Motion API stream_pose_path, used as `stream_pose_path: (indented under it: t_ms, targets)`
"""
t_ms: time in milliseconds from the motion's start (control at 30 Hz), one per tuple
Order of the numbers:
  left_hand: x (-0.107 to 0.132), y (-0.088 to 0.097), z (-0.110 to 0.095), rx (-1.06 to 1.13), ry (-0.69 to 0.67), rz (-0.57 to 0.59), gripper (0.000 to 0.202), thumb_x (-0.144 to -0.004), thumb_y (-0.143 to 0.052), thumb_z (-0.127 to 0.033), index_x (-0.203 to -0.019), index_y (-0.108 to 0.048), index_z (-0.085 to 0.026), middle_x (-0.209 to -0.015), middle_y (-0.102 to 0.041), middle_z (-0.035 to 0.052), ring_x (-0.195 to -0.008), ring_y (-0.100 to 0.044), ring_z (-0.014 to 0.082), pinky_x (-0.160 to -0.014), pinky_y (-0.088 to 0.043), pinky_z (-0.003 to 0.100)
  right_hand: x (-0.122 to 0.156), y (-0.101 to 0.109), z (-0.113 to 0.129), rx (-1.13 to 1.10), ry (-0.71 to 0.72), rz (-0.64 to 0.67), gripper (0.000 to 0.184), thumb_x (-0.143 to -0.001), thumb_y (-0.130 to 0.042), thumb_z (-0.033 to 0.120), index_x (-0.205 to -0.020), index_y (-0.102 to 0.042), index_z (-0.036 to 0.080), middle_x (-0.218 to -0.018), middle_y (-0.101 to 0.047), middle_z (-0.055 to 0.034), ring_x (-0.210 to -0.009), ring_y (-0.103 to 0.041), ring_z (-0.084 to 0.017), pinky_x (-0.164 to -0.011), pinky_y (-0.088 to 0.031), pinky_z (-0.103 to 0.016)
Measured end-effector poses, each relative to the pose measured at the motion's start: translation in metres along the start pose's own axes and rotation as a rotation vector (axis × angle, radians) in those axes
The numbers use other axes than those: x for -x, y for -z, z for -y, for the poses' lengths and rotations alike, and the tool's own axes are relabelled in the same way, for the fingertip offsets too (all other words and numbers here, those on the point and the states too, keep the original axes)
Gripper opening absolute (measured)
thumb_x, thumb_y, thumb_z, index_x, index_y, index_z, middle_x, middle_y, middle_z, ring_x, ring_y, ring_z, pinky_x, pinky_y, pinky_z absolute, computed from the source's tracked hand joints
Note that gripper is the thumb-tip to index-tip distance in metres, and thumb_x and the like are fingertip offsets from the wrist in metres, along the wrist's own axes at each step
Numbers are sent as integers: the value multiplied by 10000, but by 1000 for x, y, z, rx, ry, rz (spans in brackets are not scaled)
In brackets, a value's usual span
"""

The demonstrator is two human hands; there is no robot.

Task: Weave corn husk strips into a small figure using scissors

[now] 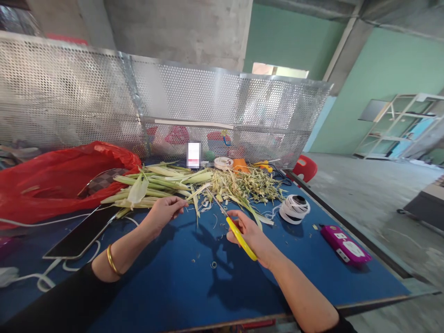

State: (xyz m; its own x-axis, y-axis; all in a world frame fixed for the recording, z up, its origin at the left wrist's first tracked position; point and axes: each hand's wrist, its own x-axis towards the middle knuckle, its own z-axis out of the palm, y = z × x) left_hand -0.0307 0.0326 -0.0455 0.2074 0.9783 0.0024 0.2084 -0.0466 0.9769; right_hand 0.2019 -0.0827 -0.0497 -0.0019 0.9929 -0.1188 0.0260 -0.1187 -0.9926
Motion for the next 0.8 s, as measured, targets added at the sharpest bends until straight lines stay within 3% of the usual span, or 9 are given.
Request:
stream_pose_path:
  t_ms: [233,433,800]
  targets:
    - [5,-5,-2,-23,-7,75,271,-684,-604,-408,-655,-651,-142,-499,-535,-38,-403,-362,56,-425,-260,196,-3,-8,7,-31,39,-9,445,-681,-707,363,-1060,-531,211,-704,-482,42,-547,-380,-71,-463,-267,-204]
    - [4,-7,2,-47,-15,103,281,-703,-597,-410,-649,-647,-139,-500,-532,-32,-412,-367,62,-432,-267,199,-8,-11,5,-10,40,-31,445,-704,-715,420,-1057,-533,218,-708,-493,50,-571,-409,-61,-485,-302,-182]
    - [5,-9,3,-39,-21,100,291,-698,-612,-428,-641,-652,-145,-498,-535,-30,-404,-366,64,-423,-264,198,-9,-16,8,16,20,-72,495,-644,-740,461,-1015,-546,197,-683,-492,57,-481,-363,-44,-438,-256,-197]
